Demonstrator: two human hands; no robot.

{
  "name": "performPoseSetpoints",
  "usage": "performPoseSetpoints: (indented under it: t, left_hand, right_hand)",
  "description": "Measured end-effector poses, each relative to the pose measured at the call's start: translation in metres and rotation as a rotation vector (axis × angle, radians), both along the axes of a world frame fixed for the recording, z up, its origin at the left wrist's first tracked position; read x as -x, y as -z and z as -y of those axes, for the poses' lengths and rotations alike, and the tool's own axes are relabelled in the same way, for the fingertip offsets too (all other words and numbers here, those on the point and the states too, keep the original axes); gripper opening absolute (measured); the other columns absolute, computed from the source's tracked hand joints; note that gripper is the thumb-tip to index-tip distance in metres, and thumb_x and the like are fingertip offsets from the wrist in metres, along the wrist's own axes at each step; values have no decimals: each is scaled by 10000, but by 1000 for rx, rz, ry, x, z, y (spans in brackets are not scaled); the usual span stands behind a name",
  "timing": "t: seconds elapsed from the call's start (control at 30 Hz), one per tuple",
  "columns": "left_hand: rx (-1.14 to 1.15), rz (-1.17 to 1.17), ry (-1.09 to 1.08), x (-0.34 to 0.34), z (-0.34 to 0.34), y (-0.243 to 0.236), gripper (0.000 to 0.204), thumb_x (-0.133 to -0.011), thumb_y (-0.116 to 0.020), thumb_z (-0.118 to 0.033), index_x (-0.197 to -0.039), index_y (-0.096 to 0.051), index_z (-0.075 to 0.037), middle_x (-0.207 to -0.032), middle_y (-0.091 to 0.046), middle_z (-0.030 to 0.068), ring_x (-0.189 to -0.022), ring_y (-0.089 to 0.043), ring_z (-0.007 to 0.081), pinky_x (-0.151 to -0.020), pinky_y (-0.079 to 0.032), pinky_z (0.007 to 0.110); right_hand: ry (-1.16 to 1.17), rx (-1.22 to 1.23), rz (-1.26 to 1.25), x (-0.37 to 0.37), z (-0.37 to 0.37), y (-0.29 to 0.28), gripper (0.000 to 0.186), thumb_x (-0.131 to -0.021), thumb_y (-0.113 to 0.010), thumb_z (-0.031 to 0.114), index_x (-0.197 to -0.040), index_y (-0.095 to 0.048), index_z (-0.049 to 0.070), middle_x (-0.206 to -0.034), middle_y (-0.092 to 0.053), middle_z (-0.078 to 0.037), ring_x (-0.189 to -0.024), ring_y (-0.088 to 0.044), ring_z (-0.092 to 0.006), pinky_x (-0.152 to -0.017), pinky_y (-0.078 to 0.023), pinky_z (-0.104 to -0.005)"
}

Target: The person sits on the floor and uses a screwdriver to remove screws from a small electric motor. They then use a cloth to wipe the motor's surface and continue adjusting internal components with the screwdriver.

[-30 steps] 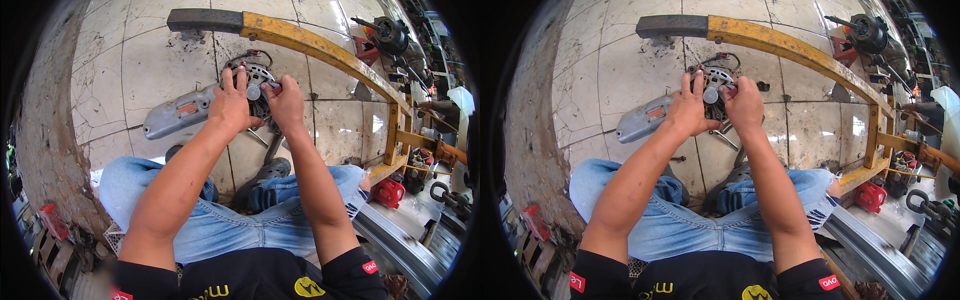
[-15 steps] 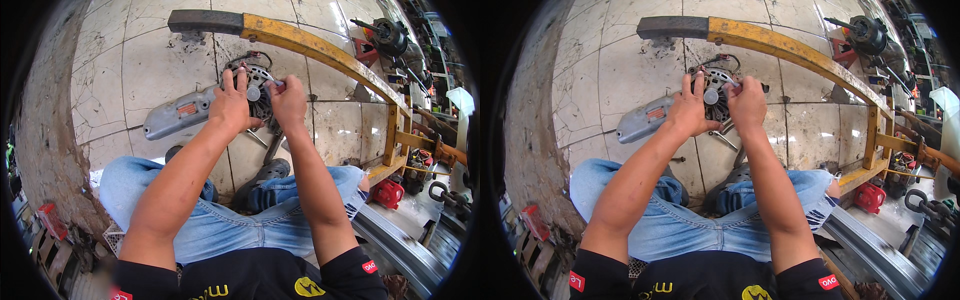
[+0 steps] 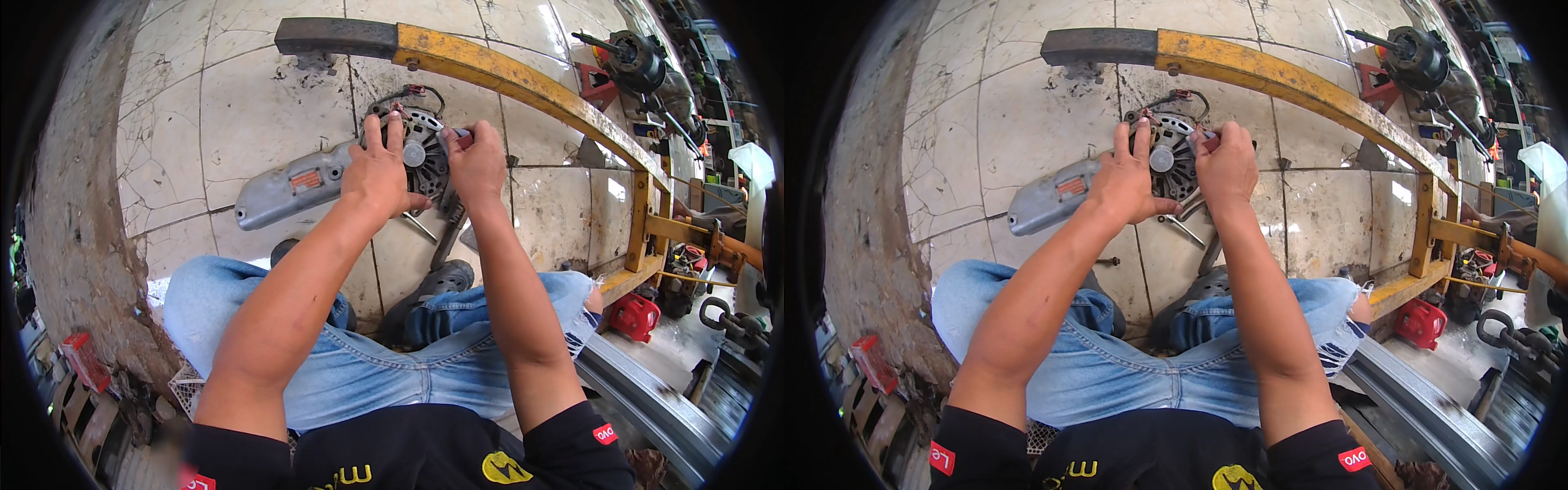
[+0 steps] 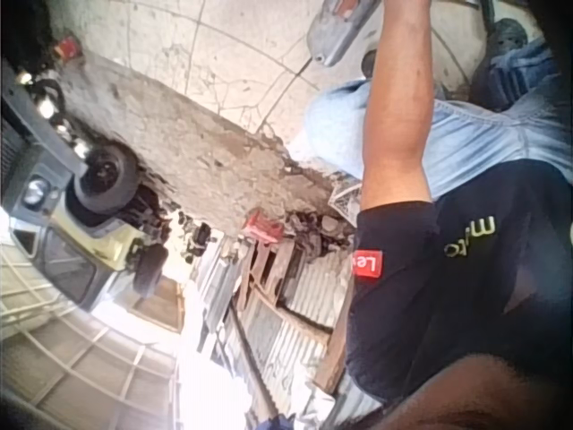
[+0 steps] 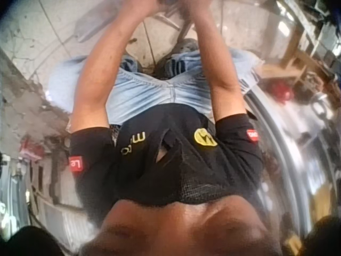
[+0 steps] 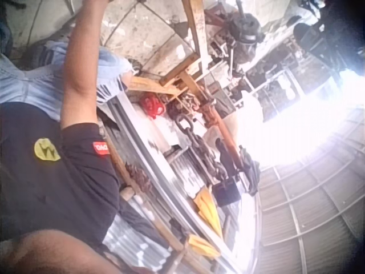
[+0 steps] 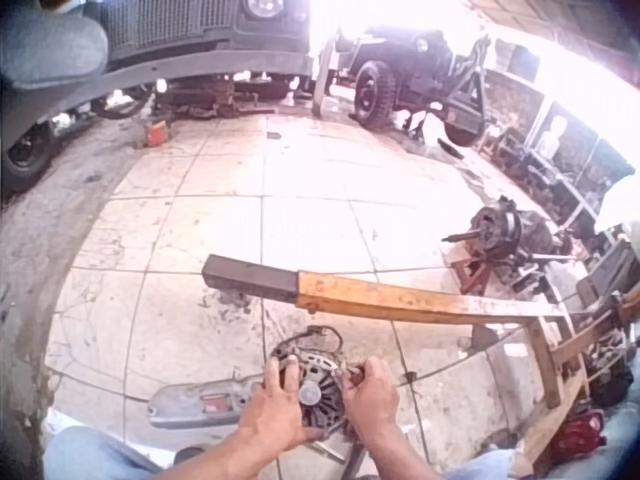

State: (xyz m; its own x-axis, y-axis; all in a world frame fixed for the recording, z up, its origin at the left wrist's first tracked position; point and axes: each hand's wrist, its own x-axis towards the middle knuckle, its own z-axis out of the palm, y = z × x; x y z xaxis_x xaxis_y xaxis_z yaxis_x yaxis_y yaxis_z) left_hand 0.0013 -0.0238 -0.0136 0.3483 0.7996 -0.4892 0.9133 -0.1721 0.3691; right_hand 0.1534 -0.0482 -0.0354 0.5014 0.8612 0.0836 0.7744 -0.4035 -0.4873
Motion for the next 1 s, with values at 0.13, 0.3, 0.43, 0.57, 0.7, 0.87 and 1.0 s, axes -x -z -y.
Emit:
performPoseSetpoints:
  t: [0.13,0.3,0.43,0.57,0.7,0.87,1.0]
  left_hand:
    - [13,-10,0,1,0,0,1391,-585,-922,-508,-1592,-45,-118,-1585,-151,178,-1253,-472,425,-959,-548,427]
    - [6,14,11,0,0,1,1404,-577,-910,-544,-1587,-45,-93,-1580,-145,221,-1241,-482,456,-973,-531,443]
    - [0,10,11,1,0,2,1405,-576,-908,-550,-1586,-47,-92,-1583,-141,222,-1244,-480,459,-981,-527,445]
    - [11,4,-10,0,1,0,1387,-586,-917,-518,-1591,-51,-114,-1597,-131,185,-1254,-472,428,-971,-543,430]
    - [-5,21,32,4,-1,5,1435,-561,-899,-588,-1584,-35,-72,-1580,-130,268,-1244,-486,486,-1005,-505,459]
    - [-49,33,65,5,0,7,1455,-553,-875,-652,-1570,-44,-24,-1558,-138,325,-1223,-505,517,-1014,-485,476]
    - [-72,5,76,4,1,13,1454,-560,-859,-677,-1566,-46,-14,-1557,-138,317,-1185,-533,509,-1013,-486,477]
  right_hand:
    - [-153,91,-7,8,7,-5,292,-852,-764,306,-931,-614,69,-939,-639,-113,-860,-646,-344,-737,-511,-465]
    - [-100,38,-22,5,4,0,318,-842,-781,315,-884,-607,52,-880,-635,-123,-816,-633,-328,-712,-495,-446]
    - [-81,-4,36,1,1,5,327,-837,-788,324,-867,-611,51,-850,-634,-126,-799,-627,-325,-699,-489,-438]
    - [-119,-20,21,8,5,5,339,-831,-793,330,-872,-615,45,-849,-632,-128,-821,-627,-333,-708,-492,-438]
    - [-24,-62,56,-6,-1,8,344,-841,-783,322,-914,-624,26,-888,-644,-136,-821,-632,-315,-722,-503,-422]
    - [142,-138,-392,-37,9,8,302,-842,-722,200,-1038,-619,-5,-826,-608,-75,-715,-575,-191,-680,-491,-336]
    - [82,-107,-563,-39,31,7,368,-827,-683,114,-1151,-575,-22,-806,-548,-14,-704,-499,-99,-671,-463,-257]
